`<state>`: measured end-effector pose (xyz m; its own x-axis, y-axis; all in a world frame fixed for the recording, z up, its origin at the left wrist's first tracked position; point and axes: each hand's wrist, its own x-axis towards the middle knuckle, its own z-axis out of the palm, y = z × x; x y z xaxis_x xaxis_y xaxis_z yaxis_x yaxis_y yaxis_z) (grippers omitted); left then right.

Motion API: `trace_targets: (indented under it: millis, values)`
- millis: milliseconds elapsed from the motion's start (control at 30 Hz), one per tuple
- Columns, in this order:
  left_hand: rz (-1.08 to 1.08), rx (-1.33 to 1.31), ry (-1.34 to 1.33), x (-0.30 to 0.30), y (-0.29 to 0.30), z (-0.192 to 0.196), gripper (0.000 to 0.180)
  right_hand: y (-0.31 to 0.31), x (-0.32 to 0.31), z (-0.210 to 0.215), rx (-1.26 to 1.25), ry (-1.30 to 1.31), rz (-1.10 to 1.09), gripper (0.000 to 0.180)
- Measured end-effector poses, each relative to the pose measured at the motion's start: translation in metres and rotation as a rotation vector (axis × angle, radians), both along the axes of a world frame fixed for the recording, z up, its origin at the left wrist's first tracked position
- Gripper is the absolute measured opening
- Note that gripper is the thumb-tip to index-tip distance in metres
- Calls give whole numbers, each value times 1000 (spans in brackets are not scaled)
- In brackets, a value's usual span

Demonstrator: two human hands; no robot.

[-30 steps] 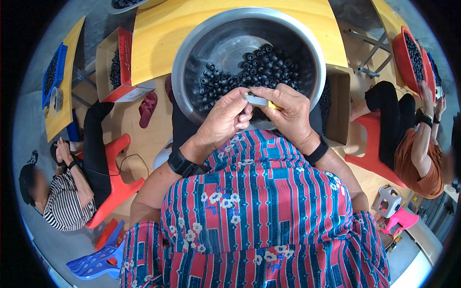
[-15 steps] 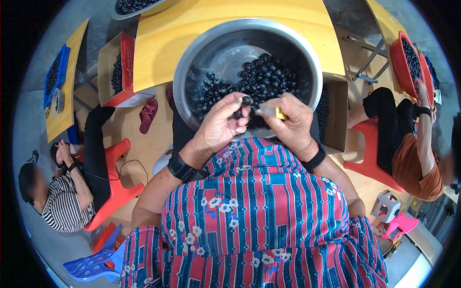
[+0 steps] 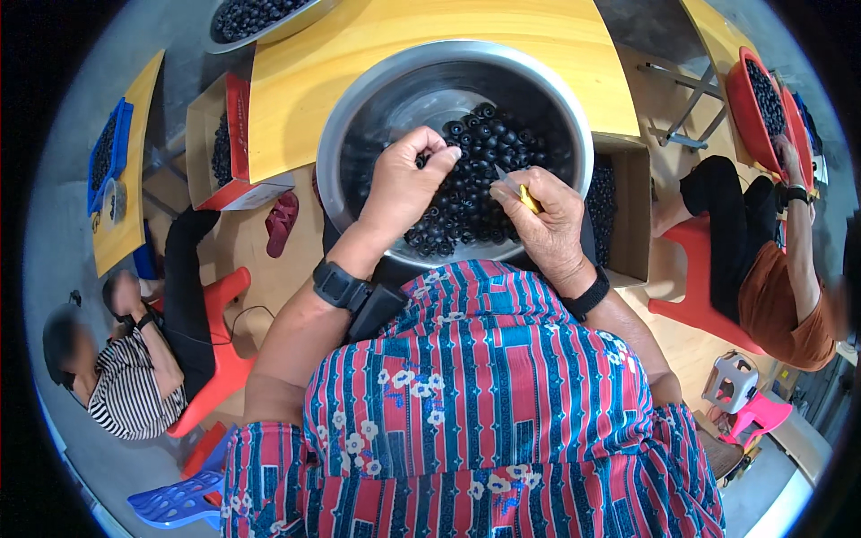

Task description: Pitting small dark fruits using a small knife.

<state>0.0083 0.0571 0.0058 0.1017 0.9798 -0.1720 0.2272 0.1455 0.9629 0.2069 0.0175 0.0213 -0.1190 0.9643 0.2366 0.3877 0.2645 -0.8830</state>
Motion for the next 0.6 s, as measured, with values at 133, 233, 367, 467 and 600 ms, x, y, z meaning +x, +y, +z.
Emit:
trace_targets:
  millis: [133,233,367,467,600]
  values:
    - [-73,385,567,6,3,1,28,0,1,-3,-5,29,9,14]
    - [-108,434,705,6,7,-1,31,0,1,-3,-15,40,26,15]
    - [-153,455,747,5,13,-2,32,0,2,-4,-22,33,38,15]
    - [-162,460,741,6,14,-2,31,1,3,-5,-16,37,42,15]
    - [-132,386,650,0,11,-7,31,0,2,-3,-19,43,37,15]
